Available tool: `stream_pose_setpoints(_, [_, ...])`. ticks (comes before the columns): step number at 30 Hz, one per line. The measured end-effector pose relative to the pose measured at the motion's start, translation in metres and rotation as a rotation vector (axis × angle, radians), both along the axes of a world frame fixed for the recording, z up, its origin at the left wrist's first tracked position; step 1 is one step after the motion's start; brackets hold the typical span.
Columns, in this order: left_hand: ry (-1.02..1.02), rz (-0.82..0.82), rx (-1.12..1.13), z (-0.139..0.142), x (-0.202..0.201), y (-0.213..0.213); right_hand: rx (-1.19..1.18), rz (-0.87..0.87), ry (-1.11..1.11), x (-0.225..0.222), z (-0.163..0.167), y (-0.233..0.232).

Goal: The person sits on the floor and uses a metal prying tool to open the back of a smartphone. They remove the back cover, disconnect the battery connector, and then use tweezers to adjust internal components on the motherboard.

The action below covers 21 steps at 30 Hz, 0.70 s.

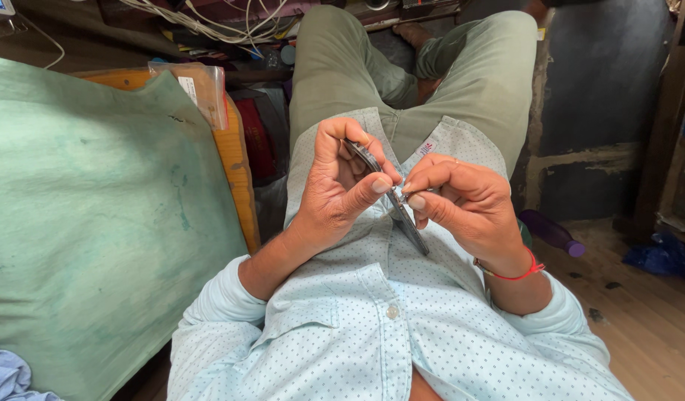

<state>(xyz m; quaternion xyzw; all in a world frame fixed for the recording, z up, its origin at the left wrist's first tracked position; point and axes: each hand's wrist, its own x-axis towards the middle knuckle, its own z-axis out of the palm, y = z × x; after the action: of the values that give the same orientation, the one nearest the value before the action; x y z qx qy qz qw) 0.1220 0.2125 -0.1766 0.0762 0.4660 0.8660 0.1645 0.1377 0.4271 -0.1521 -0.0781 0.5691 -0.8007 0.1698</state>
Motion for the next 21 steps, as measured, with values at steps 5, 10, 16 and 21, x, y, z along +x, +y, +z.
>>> stream_pose_setpoints(5, [0.033,-0.015,-0.023,0.000,-0.001,0.000,-0.054,0.039,-0.005,0.000,-0.004,0.003])
stream_pose_setpoints(10, [0.052,-0.020,-0.020,0.001,-0.002,0.000,-0.118,0.051,-0.125,-0.004,0.001,-0.001])
stream_pose_setpoints(16, [0.017,-0.006,-0.015,0.001,-0.001,0.002,0.479,-0.083,0.486,-0.001,0.022,-0.003])
stream_pose_setpoints(21, [0.031,-0.011,-0.020,-0.001,-0.001,0.002,0.443,-0.017,0.411,-0.003,0.025,0.000])
